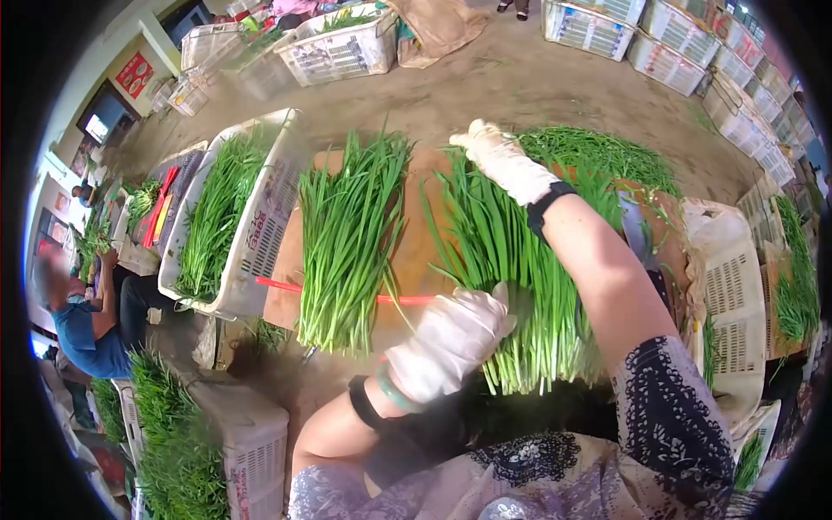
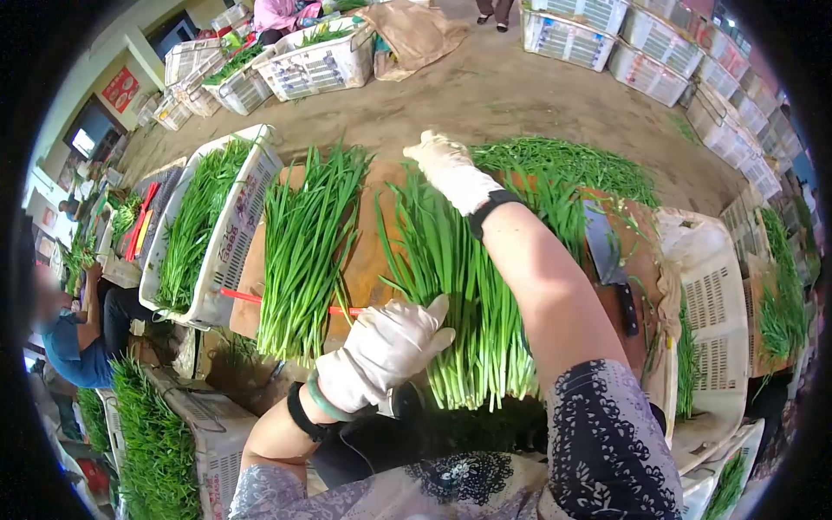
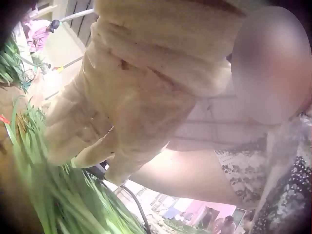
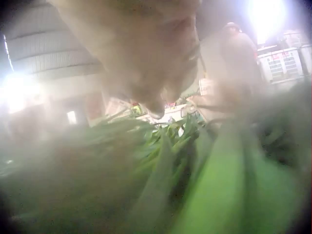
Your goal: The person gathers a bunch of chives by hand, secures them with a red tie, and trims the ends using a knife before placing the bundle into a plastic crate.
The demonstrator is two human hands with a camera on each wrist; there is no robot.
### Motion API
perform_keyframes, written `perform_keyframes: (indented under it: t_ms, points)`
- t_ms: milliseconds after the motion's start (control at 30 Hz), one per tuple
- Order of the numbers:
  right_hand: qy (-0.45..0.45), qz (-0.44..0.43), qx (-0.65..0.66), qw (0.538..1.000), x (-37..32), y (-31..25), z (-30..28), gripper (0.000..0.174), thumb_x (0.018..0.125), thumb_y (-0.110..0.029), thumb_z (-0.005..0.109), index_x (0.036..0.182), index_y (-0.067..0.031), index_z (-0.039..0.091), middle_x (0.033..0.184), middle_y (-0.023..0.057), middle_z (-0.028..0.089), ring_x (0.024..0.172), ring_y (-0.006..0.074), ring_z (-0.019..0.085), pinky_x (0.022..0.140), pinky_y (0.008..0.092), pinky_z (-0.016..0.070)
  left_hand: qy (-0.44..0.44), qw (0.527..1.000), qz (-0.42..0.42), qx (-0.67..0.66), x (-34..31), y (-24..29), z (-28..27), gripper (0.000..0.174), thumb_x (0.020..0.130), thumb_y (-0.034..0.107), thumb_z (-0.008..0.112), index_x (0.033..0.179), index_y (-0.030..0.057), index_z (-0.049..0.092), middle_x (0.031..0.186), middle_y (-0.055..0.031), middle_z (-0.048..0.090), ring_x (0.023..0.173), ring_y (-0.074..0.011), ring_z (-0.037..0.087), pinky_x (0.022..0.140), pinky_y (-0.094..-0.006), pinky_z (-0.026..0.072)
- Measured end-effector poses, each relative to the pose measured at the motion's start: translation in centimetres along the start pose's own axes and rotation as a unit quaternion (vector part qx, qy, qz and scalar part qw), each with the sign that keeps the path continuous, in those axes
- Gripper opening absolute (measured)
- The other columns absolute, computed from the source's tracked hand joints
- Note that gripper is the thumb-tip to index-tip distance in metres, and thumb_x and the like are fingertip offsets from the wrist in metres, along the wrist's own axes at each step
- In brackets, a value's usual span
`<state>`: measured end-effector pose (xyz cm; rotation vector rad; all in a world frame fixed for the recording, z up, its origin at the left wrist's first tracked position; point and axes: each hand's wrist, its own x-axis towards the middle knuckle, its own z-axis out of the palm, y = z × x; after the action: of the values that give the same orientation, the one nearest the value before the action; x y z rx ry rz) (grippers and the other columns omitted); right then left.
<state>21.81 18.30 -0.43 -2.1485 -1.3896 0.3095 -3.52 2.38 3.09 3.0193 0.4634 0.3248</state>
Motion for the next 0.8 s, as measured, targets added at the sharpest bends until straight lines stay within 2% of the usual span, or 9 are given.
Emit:
perform_keyframes:
  t_ms: [200, 233, 333, 500, 600, 633, 667, 733, 800]
  points:
    - [-0.035, -0.064, -0.114, 0.991, 1.2, 0.4, 0.4, 0.025, 0.084, -0.031, 0.057, 0.082, -0.0078, 0.065, 0.097, 0.0143, 0.067, 0.088, 0.0296, 0.065, 0.077, 0.0419, 0.0501, 0.072, 0.996, -0.030, -0.044, -0.3, -6.3, -1.9, 0.013, 0.092, 0.018, 0.056, 0.096, 0.0062, 0.060, 0.070, -0.0111, 0.064, 0.061, -0.0264, 0.063, 0.053, -0.0375, 0.0505]
    - [0.014, -0.137, -0.167, 0.976, 1.7, 1.3, 0.4, 0.023, 0.085, -0.030, 0.056, 0.083, -0.0085, 0.065, 0.093, 0.0134, 0.067, 0.087, 0.0290, 0.064, 0.077, 0.0424, 0.0498, 0.111, 0.979, -0.130, -0.114, -0.3, -7.9, -1.5, 0.016, 0.092, 0.015, 0.058, 0.104, 0.0058, 0.061, 0.082, -0.0125, 0.067, 0.066, -0.0245, 0.066, 0.059, -0.0337, 0.0523]
    - [0.078, -0.279, -0.270, 0.918, 0.3, 1.4, -3.4, 0.015, 0.085, -0.025, 0.055, 0.086, -0.0130, 0.064, 0.084, 0.0108, 0.064, 0.083, 0.0274, 0.064, 0.074, 0.0426, 0.0492, 0.205, 0.856, -0.305, -0.363, 2.1, -12.2, 0.3, 0.036, 0.090, 0.008, 0.060, 0.127, 0.0058, 0.059, 0.121, -0.0145, 0.064, 0.088, -0.0180, 0.068, 0.077, -0.0230, 0.0520]
    - [0.143, -0.390, -0.190, 0.890, -7.8, -2.7, -11.5, 0.017, 0.088, -0.016, 0.055, 0.098, -0.0092, 0.066, 0.086, 0.0097, 0.066, 0.078, 0.0243, 0.063, 0.071, 0.0347, 0.0497, 0.201, 0.890, -0.243, -0.329, 7.8, -10.6, 1.8, 0.078, 0.084, 0.017, 0.070, 0.149, 0.0126, 0.027, 0.109, -0.0181, 0.062, 0.092, -0.0209, 0.060, 0.084, -0.0311, 0.0471]
    - [0.122, -0.281, 0.002, 0.952, -8.9, -3.1, -11.3, 0.021, 0.089, -0.011, 0.054, 0.103, -0.0062, 0.068, 0.092, 0.0082, 0.068, 0.078, 0.0182, 0.063, 0.073, 0.0307, 0.0496, 0.378, 0.714, -0.286, -0.515, 9.0, -13.5, 3.5, 0.048, 0.088, 0.016, 0.064, 0.131, 0.0074, 0.046, 0.097, -0.0078, 0.059, 0.074, -0.0113, 0.047, 0.069, -0.0229, 0.0409]
    - [-0.029, -0.174, 0.329, 0.928, -8.4, -2.2, -9.7, 0.021, 0.091, -0.012, 0.054, 0.103, -0.0026, 0.069, 0.102, 0.0082, 0.069, 0.082, 0.0141, 0.062, 0.074, 0.0283, 0.0493, 0.438, 0.698, -0.270, -0.498, 8.8, -14.6, 4.2, 0.035, 0.088, 0.014, 0.061, 0.122, 0.0056, 0.053, 0.091, -0.0050, 0.060, 0.068, -0.0101, 0.046, 0.063, -0.0200, 0.0390]
    - [-0.012, -0.175, 0.231, 0.957, -8.4, -2.6, -8.5, 0.019, 0.092, -0.015, 0.056, 0.097, -0.0040, 0.070, 0.094, 0.0092, 0.070, 0.083, 0.0157, 0.064, 0.074, 0.0302, 0.0497, 0.494, 0.683, -0.253, -0.476, 8.6, -15.7, 4.9, 0.026, 0.089, 0.012, 0.057, 0.113, 0.0038, 0.060, 0.086, -0.0021, 0.060, 0.062, -0.0088, 0.044, 0.057, -0.0171, 0.0372]
    - [-0.102, -0.089, 0.117, 0.984, -4.4, -0.1, -4.1, 0.027, 0.091, -0.030, 0.060, 0.093, -0.0062, 0.071, 0.084, 0.0108, 0.070, 0.081, 0.0213, 0.065, 0.075, 0.0352, 0.0499, 0.248, 0.743, -0.277, -0.557, 6.7, -13.5, 3.2, 0.026, 0.088, 0.005, 0.051, 0.112, 0.0025, 0.061, 0.088, -0.0060, 0.065, 0.070, -0.0119, 0.053, 0.061, -0.0208, 0.0414]
    - [-0.174, 0.064, -0.038, 0.982, -4.1, -2.7, -3.2, 0.041, 0.086, -0.047, 0.062, 0.090, -0.0077, 0.071, 0.077, 0.0136, 0.070, 0.079, 0.0289, 0.066, 0.079, 0.0406, 0.0496, 0.215, 0.715, -0.328, -0.579, 6.0, -12.6, 4.4, 0.031, 0.083, -0.004, 0.041, 0.105, 0.0011, 0.063, 0.088, -0.0103, 0.068, 0.078, -0.0172, 0.059, 0.071, -0.0292, 0.0449]
